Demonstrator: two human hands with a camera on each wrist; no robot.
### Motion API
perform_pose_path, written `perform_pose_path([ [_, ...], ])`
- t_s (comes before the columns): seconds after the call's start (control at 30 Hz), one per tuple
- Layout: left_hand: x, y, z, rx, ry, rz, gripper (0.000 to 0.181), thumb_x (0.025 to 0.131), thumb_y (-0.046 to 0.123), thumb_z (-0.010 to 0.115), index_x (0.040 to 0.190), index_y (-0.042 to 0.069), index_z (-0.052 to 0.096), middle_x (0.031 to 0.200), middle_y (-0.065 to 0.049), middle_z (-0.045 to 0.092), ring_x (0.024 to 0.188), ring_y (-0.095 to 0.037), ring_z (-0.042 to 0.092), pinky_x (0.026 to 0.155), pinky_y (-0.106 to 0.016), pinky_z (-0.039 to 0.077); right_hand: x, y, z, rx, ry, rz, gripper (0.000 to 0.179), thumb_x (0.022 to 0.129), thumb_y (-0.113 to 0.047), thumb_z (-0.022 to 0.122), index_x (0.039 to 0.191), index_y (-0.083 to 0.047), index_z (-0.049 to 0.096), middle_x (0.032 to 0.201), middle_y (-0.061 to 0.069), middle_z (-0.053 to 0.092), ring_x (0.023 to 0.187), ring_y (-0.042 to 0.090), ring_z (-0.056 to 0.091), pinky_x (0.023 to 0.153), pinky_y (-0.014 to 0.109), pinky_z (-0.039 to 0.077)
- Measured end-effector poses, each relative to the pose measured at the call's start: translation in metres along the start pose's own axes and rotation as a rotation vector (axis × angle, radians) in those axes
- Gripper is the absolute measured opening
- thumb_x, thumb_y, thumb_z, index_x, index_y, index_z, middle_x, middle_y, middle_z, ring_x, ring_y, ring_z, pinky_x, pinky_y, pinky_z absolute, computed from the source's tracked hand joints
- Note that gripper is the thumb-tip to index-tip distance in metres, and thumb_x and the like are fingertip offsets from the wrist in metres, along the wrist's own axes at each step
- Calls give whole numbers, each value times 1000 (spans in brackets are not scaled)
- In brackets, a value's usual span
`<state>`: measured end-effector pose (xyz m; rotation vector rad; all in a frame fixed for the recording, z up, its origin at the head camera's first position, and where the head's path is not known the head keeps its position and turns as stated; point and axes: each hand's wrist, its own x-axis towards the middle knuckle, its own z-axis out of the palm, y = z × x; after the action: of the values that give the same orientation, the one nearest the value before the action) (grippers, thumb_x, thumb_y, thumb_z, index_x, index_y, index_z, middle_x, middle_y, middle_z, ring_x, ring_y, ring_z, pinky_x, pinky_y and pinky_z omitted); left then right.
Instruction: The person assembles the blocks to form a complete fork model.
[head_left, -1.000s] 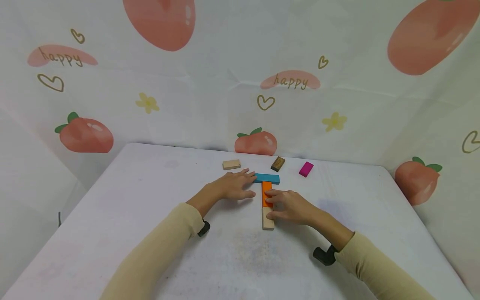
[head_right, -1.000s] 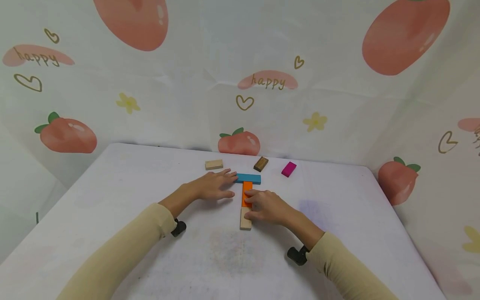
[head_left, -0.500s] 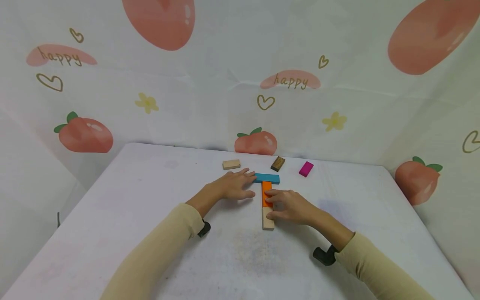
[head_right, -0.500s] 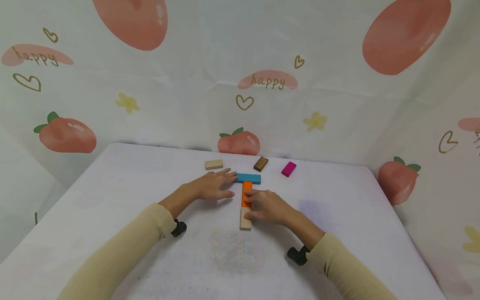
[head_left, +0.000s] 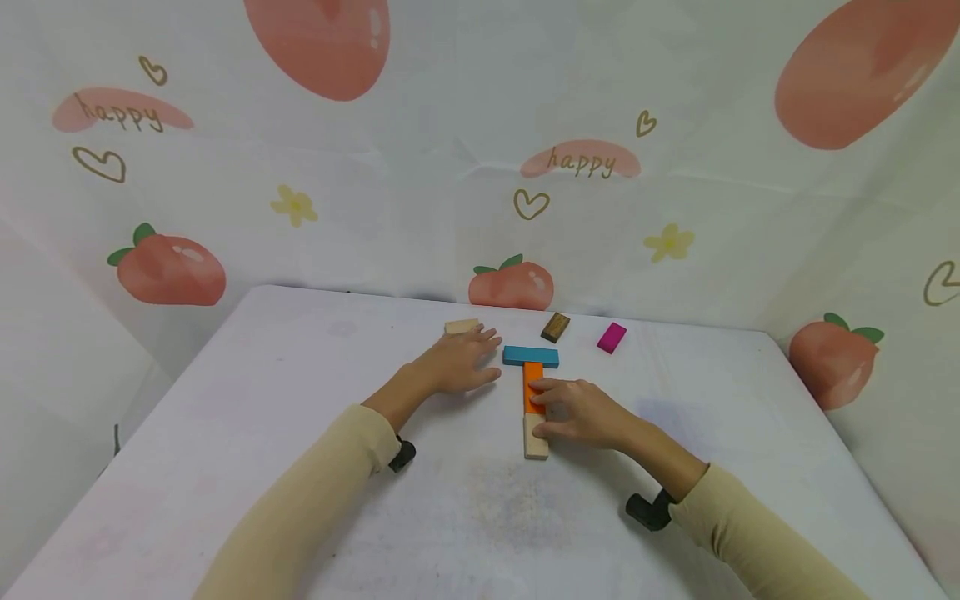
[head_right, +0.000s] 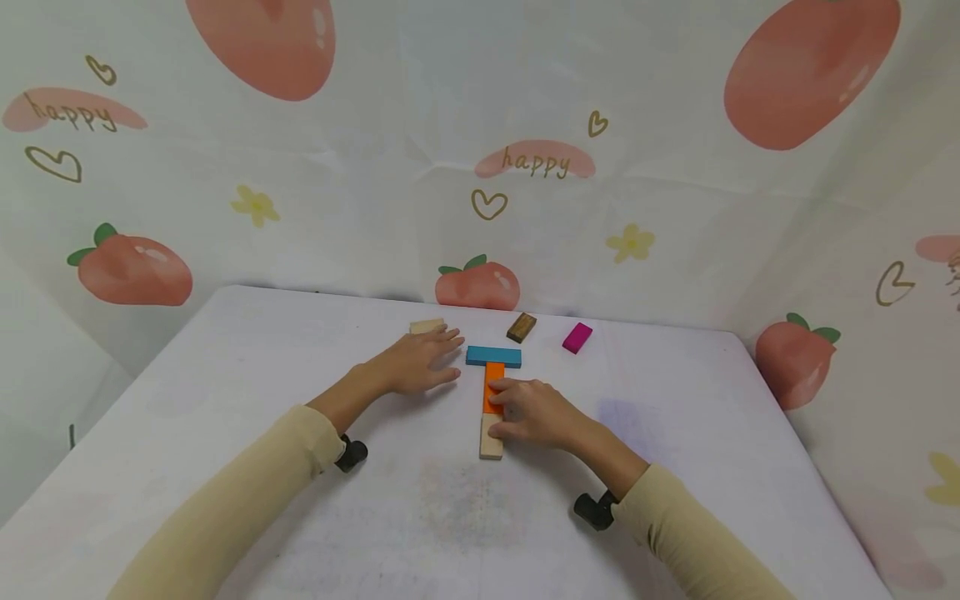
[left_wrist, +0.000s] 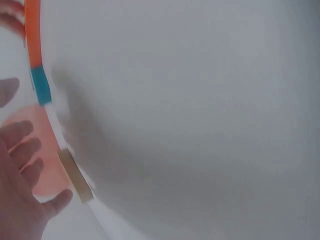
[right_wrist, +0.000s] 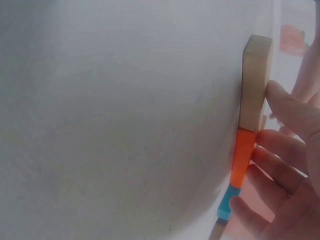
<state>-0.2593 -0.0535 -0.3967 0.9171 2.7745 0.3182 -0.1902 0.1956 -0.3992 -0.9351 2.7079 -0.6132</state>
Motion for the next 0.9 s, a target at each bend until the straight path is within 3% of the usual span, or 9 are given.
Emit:
perform_pose_path([
  [0.23,-9,-30,-7,-11,95,-150,59,100,37,51,151,10,43,159,-13,35,150,-33,21,113,-63,25,-1,-1,-1,6,13,-12,49,88,-34,76,124,-2,70,138,13,59,130,36,53,103,55,43],
  [0.4,-16,-48,-8,-27,70,-215,62,99,38,50,152,7,40,159,-12,33,150,-33,20,112,-65,24,-2,-1,-1,6,15,-18,49,88,-34,76,123,-1,70,138,14,60,130,36,53,104,55,43],
  [0.6,-20,-54,-6,-75,38,-218,67,99,39,51,155,7,33,161,-9,31,151,-32,19,113,-63,23,-1,-1,0,15,9,-16,49,88,-34,76,123,-1,70,137,14,60,129,36,54,103,53,44],
  [0.9,-20,-47,-6,-52,54,-158,64,97,39,52,151,7,42,156,-13,40,150,-34,20,112,-63,25,-1,0,0,8,5,-12,50,88,-34,76,124,-1,69,137,14,60,129,36,54,103,53,44],
])
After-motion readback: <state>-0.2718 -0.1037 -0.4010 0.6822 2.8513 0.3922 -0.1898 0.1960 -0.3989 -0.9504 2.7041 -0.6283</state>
